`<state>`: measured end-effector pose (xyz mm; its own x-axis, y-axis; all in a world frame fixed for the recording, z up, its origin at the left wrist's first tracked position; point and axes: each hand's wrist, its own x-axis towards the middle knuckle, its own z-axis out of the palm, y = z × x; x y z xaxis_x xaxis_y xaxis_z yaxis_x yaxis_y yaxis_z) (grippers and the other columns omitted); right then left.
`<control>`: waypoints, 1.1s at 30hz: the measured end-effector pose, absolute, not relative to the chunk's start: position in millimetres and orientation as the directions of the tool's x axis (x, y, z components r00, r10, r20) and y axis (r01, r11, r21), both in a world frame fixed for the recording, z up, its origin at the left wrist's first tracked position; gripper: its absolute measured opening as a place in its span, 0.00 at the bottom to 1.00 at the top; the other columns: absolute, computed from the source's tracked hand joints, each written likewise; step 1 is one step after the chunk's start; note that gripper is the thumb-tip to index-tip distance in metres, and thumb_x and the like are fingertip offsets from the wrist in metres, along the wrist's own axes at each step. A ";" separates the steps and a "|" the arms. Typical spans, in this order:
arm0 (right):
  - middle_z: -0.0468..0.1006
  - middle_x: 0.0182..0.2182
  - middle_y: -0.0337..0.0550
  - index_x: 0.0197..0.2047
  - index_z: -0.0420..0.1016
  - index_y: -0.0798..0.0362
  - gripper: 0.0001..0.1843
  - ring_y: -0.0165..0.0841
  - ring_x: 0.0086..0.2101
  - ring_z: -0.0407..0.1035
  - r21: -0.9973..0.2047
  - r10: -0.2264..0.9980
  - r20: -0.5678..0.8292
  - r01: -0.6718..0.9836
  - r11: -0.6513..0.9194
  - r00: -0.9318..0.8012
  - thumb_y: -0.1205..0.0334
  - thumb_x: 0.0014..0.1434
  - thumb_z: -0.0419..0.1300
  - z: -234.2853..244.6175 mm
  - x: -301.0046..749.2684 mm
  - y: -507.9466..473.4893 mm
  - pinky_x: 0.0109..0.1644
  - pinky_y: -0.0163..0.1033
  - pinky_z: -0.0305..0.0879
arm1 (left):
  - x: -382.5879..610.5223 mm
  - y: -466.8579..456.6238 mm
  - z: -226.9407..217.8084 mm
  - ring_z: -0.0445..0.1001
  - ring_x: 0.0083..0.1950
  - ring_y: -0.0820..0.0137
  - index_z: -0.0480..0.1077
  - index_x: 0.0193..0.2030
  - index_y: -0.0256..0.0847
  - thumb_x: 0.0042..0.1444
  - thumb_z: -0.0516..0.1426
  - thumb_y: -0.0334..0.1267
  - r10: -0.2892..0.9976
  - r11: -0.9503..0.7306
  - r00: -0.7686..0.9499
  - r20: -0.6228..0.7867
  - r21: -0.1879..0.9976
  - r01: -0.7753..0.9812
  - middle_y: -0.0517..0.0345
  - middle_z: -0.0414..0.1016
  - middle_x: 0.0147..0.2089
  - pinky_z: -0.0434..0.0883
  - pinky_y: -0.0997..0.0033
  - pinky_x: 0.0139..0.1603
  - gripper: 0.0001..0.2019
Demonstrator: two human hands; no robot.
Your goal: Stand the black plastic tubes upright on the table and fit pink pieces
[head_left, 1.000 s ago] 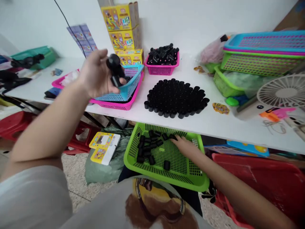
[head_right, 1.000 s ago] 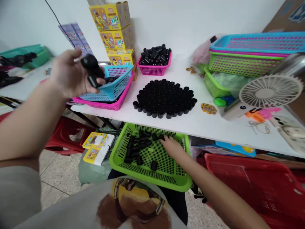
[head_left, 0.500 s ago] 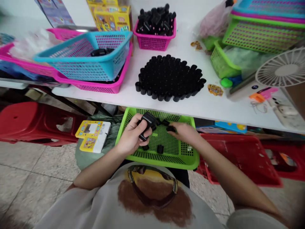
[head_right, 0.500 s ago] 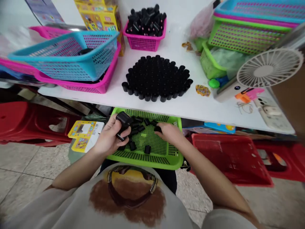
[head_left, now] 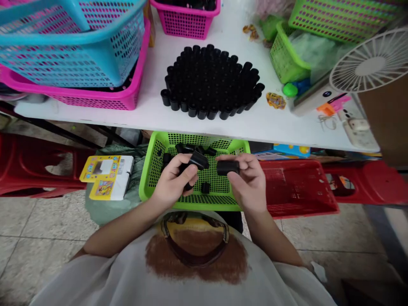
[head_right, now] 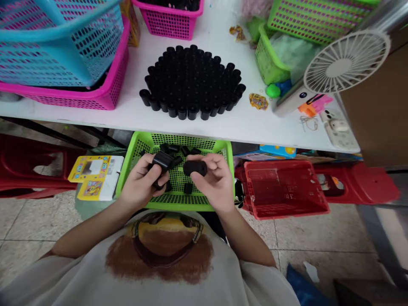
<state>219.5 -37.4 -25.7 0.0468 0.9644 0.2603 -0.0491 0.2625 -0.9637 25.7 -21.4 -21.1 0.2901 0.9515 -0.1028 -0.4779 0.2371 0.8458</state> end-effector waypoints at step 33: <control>0.80 0.47 0.45 0.47 0.70 0.46 0.15 0.42 0.49 0.79 -0.677 0.834 0.518 0.688 0.262 0.192 0.53 0.63 0.69 -66.5 303.2 85.0 0.60 0.54 0.78 | -16.0 -8.2 -27.2 0.76 0.39 0.73 0.69 0.58 0.44 0.65 0.61 0.35 0.930 -0.187 0.356 0.085 0.946 0.264 0.54 0.77 0.51 0.71 0.76 0.34 0.15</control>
<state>303.2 85.0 -66.5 0.1916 0.8339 0.5176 0.6879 0.2620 -0.6768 -16.0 -8.2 -27.2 0.3563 0.9305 0.0851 0.2637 -0.1875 0.9462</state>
